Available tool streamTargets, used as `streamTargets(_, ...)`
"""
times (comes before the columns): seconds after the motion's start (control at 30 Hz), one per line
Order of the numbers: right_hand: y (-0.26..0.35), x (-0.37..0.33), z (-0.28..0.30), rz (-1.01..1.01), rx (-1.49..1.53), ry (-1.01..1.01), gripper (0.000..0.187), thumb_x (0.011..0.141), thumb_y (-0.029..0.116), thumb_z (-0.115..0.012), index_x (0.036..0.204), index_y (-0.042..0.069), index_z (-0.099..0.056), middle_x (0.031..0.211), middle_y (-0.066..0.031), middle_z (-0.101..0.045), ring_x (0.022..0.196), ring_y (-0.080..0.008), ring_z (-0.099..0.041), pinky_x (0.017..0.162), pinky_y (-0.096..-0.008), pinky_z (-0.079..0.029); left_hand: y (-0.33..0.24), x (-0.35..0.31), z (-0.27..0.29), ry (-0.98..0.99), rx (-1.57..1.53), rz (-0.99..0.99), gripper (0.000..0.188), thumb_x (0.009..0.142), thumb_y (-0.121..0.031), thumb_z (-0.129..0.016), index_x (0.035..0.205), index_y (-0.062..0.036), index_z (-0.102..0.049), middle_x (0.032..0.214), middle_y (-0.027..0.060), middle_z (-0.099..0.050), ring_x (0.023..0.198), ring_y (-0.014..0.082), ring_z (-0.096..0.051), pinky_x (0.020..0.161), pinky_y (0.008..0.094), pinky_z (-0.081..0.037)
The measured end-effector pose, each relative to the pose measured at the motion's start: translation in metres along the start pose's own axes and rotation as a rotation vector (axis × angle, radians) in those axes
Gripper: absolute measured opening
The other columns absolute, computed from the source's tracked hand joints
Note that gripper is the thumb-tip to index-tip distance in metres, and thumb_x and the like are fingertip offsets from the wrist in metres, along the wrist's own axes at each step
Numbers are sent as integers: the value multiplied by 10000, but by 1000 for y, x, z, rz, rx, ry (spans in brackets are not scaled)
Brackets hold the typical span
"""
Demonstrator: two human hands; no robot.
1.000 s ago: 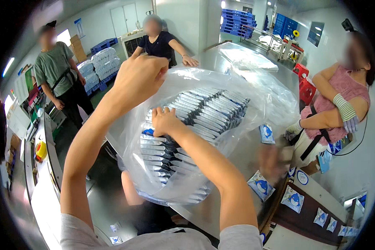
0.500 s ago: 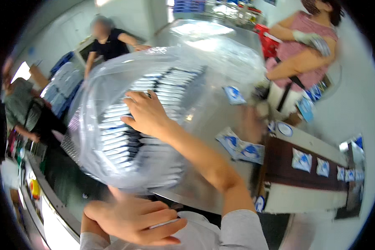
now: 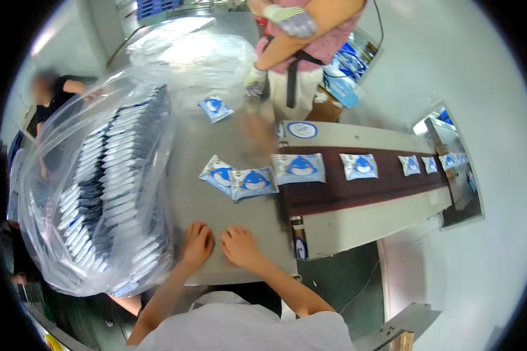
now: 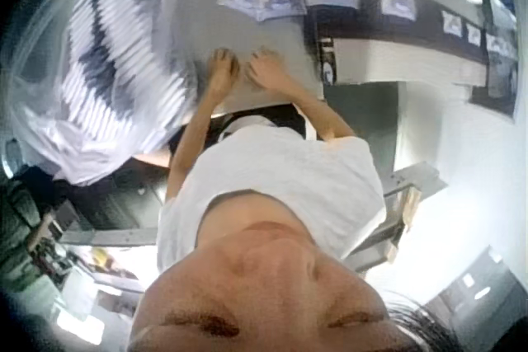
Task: The person takes stacks of blue and white packets from a large clear plastic bag and places them individually or in small groups onto a moving conveyor belt.
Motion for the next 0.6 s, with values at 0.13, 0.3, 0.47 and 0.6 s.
streamTargets(0.13,-30,22,61,-50,231,88,169,817,220,-602,855,56,-597,870,-127,-582,846,-317,-562,737,-419,-445,-4,2,-3,-54,2,20,169,737,-39,-634,853,-38,-511,951,137,-509,913,344,-487,774,451,-402)
streamTargets(0.3,-124,62,201,-71,-21,-160,116,802,102,-600,902,48,-578,921,-134,-574,918,-311,-568,790,-388,-458,-1,-4,1,-70,24,29,157,743,-44,-641,833,-45,-512,920,127,-506,892,331,-487,759,439,-405)
streamTargets(0.47,-290,50,301,-389,-690,2,384,758,21,-511,1126,110,-573,1263,-110,-531,1180,-346,-476,957,-488,-421,0,-5,2,-67,16,36,149,733,-51,-647,805,-52,-516,900,114,-508,866,319,-492,751,427,-411)
streamTargets(0.6,-389,4,335,-684,-935,356,369,856,74,-462,1199,192,-532,1360,-53,-470,1277,-290,-425,972,-566,-397,4,-8,3,-75,1,30,149,736,-49,-645,805,-53,-513,907,110,-505,866,318,-487,753,421,-411)
Point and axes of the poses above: each hand's wrist, its own x-axis towards the middle knuckle, its own z-axis out of the back of the hand, y = z × x, the point moved 8 cm from there along x, towards the middle knuckle
